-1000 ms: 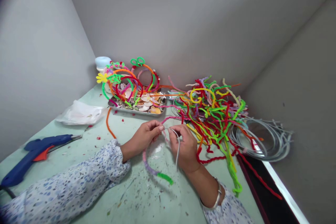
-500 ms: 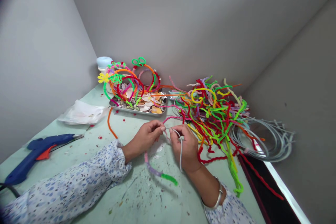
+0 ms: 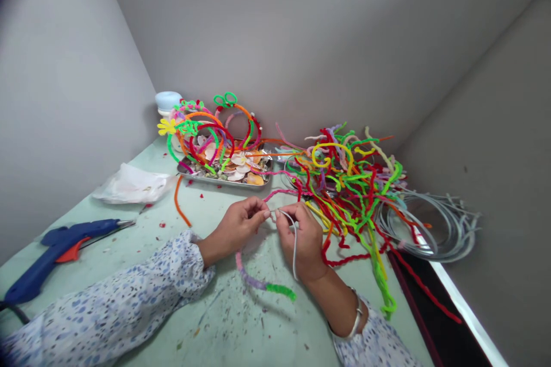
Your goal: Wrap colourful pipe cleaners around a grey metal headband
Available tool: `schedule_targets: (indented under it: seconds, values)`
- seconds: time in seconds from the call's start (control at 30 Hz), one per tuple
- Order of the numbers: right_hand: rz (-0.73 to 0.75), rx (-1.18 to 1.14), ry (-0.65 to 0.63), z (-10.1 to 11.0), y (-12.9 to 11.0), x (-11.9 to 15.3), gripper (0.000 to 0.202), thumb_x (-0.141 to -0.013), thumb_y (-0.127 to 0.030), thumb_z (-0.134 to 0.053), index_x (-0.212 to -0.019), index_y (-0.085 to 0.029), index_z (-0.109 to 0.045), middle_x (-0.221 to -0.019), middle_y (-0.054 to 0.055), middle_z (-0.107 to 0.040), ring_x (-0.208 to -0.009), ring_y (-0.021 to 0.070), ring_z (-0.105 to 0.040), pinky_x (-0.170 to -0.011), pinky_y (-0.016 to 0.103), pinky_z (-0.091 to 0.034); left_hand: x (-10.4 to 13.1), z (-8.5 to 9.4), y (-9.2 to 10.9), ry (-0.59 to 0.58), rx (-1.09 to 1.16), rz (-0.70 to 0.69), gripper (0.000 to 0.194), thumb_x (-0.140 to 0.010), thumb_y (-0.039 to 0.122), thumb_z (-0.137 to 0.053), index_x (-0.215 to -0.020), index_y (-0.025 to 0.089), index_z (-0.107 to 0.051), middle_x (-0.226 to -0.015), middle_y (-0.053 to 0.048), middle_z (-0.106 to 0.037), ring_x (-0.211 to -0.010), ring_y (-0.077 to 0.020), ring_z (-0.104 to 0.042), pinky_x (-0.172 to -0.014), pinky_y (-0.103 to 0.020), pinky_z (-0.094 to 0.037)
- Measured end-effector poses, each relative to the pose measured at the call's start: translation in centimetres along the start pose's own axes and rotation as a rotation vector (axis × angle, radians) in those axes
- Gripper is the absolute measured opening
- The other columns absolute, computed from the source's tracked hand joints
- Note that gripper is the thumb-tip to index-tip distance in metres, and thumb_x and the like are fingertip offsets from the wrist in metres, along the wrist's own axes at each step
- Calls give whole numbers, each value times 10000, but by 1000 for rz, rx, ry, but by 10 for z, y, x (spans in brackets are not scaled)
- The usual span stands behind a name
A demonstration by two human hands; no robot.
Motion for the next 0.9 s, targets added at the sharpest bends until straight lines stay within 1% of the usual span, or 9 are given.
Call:
schedule_targets:
  seconds: [0.1,0.2,0.27,0.37,0.43,0.57,0.73,0.9]
  values:
    - [-31,0,7,0,4,0,91,-819,-272,-578,-775,-192,-579,-702,-6,-580,-639,135,-533,-617,256,-425,-1,-3,-3,-37,100,59,203,-790,343,-561,-771,141,-558,-596,34,-494,-507,-76,-434,-491,-193,-349]
    - [-105,8,31,3,13,1,115,-824,-295,-567,-777,-192,-592,-711,0,-597,-648,145,-544,-621,263,-431,-2,-7,-8,-96,187,99,255,-805,393,-539,-848,143,-564,-593,27,-515,-481,-79,-449,-454,-191,-330]
    - [-155,16,55,5,19,1,139,-823,-320,-566,-777,-192,-598,-697,0,-600,-625,148,-546,-608,268,-434,-2,-7,-12,-95,211,106,275,-805,410,-536,-880,147,-569,-620,14,-539,-496,-84,-476,-453,-191,-330]
    - [-184,6,83,7,25,1,153,-820,-338,-572,-778,-193,-599,-676,-4,-601,-605,149,-551,-601,270,-440,-4,-6,-19,-76,232,140,255,-792,402,-552,-802,147,-552,-589,17,-527,-480,-82,-474,-448,-192,-327]
    - [-174,-16,66,4,26,1,149,-827,-334,-564,-794,-194,-600,-701,4,-609,-637,155,-565,-617,277,-451,-4,-7,-23,-67,239,175,248,-782,391,-561,-739,149,-528,-549,25,-509,-450,-76,-454,-436,-191,-316]
    - [-115,-72,-10,-5,22,0,163,-826,-348,-570,-867,-194,-604,-791,32,-627,-704,170,-586,-668,309,-479,-4,-6,-24,-42,268,241,236,-745,364,-594,-697,148,-510,-551,30,-508,-427,-65,-446,-414,-183,-306]
    - [-29,-65,-64,-10,12,-3,164,-822,-342,-585,-878,-194,-628,-819,42,-630,-720,167,-585,-674,312,-484,-3,-7,-20,-61,299,240,240,-731,354,-603,-677,139,-511,-569,26,-509,-426,-57,-437,-409,-181,-301]
    - [-4,-98,-90,-12,13,-3,139,-844,-308,-559,-878,-201,-640,-838,49,-641,-762,174,-594,-677,312,-492,-3,-7,-24,-69,325,279,241,-719,348,-615,-665,136,-514,-559,26,-504,-416,-50,-416,-405,-182,-286]
Point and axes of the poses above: each hand's wrist, its own x-axis away from the middle knuckle, its own z-axis out of the back of the hand, y = z × x, the point moved 8 cm from there along -x, towards the middle knuckle
